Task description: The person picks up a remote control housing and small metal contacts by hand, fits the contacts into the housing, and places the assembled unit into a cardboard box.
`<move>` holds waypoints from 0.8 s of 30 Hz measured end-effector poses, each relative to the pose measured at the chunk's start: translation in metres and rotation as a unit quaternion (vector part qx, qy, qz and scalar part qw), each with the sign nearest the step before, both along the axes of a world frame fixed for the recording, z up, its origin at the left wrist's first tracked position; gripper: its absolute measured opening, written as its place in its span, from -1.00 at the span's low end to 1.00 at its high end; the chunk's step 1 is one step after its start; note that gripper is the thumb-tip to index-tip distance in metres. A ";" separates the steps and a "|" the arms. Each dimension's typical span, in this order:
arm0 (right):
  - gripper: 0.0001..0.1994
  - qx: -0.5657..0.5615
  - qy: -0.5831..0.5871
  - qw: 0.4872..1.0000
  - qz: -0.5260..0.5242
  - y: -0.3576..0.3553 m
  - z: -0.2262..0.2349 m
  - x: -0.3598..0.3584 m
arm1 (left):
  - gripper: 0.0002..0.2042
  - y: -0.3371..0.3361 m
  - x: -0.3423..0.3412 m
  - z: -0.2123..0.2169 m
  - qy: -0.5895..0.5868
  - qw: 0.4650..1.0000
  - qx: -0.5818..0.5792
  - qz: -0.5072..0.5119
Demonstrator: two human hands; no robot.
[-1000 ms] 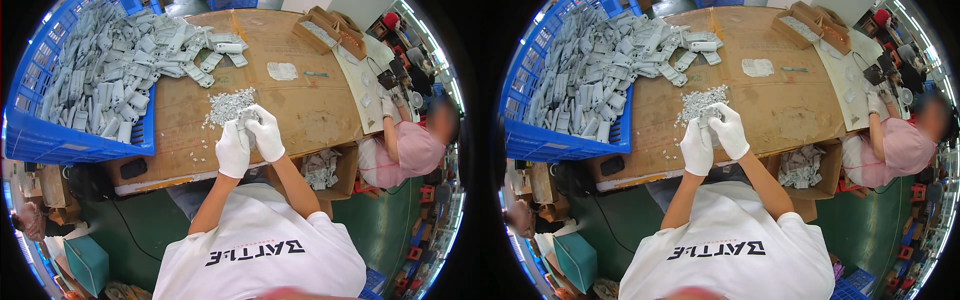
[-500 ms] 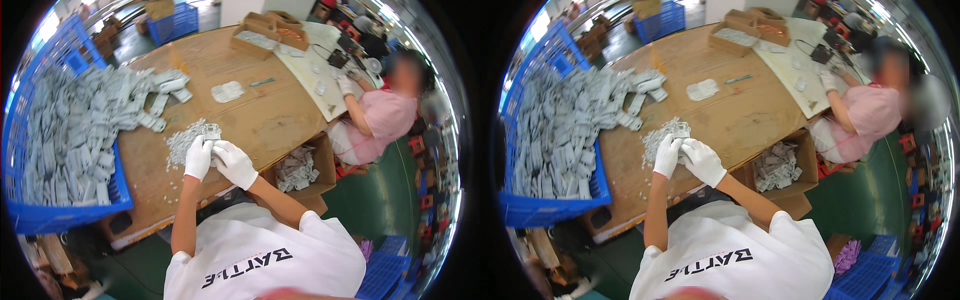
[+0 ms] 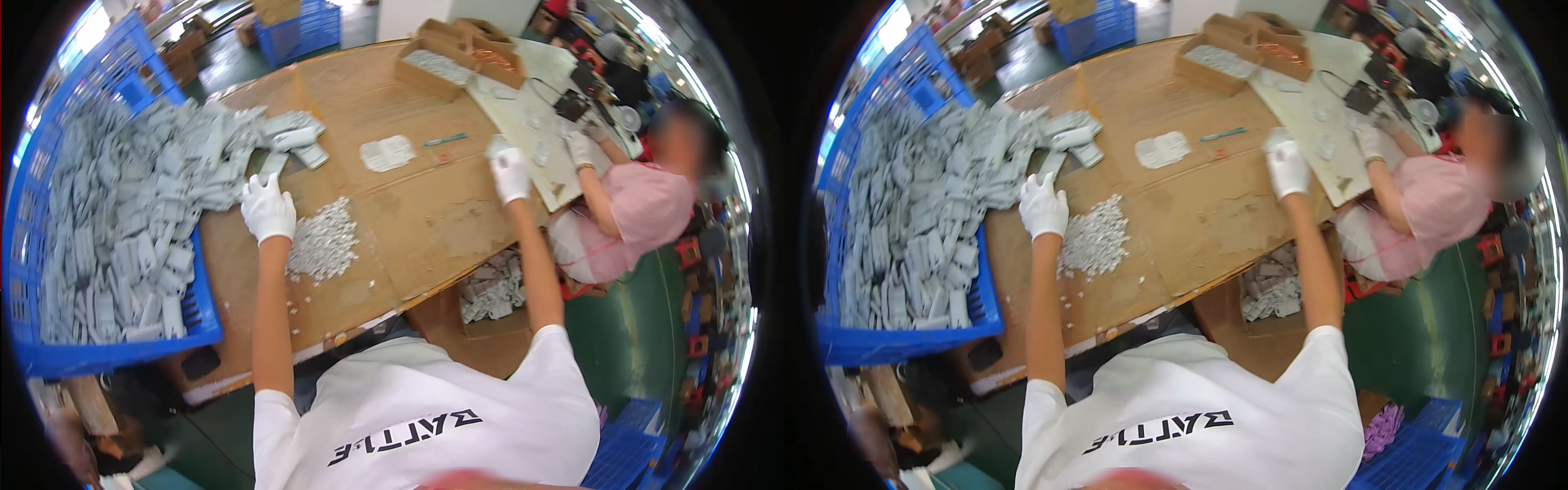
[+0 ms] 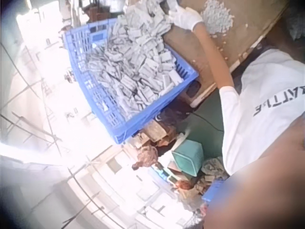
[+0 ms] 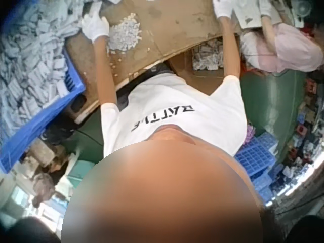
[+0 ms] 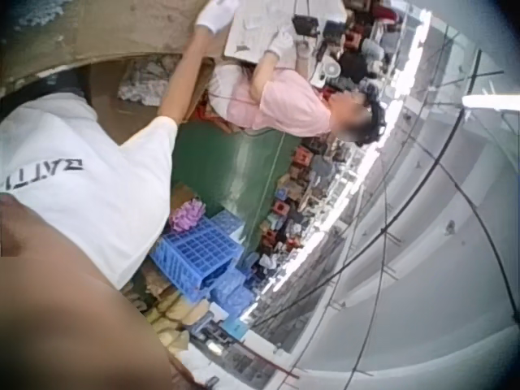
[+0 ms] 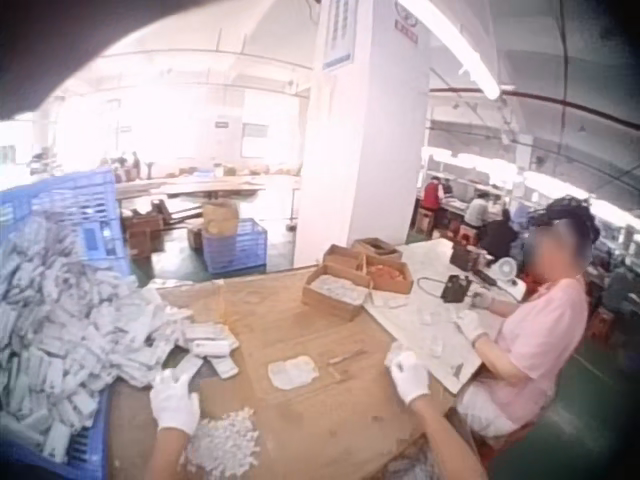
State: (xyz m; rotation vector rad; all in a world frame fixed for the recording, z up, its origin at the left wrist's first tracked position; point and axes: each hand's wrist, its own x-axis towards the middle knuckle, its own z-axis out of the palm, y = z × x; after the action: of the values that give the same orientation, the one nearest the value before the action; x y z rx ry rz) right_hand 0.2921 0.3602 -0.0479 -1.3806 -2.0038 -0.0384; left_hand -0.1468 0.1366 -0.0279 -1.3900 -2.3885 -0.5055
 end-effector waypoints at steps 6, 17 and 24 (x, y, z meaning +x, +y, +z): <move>-0.85 0.069 -0.206 0.962 -0.167 0.082 -0.022 0.046 | -0.68 -0.018 -0.026 -0.008 0.012 0.998 -0.039 -0.042; -0.84 -0.222 0.152 0.916 0.299 -0.141 -0.004 -0.231 | -0.85 -0.015 -0.040 -0.020 0.070 0.996 -0.051 0.029; -0.78 -0.250 0.002 0.930 0.269 -0.130 -0.015 -0.260 | -0.82 -0.064 -0.039 -0.033 0.048 0.987 -0.087 0.127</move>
State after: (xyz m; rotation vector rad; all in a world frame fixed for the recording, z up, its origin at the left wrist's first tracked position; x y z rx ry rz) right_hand 0.0324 0.2303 -0.0629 -1.0476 -2.4237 0.7669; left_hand -0.1858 0.0728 -0.0612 -1.1227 -2.5309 -0.1623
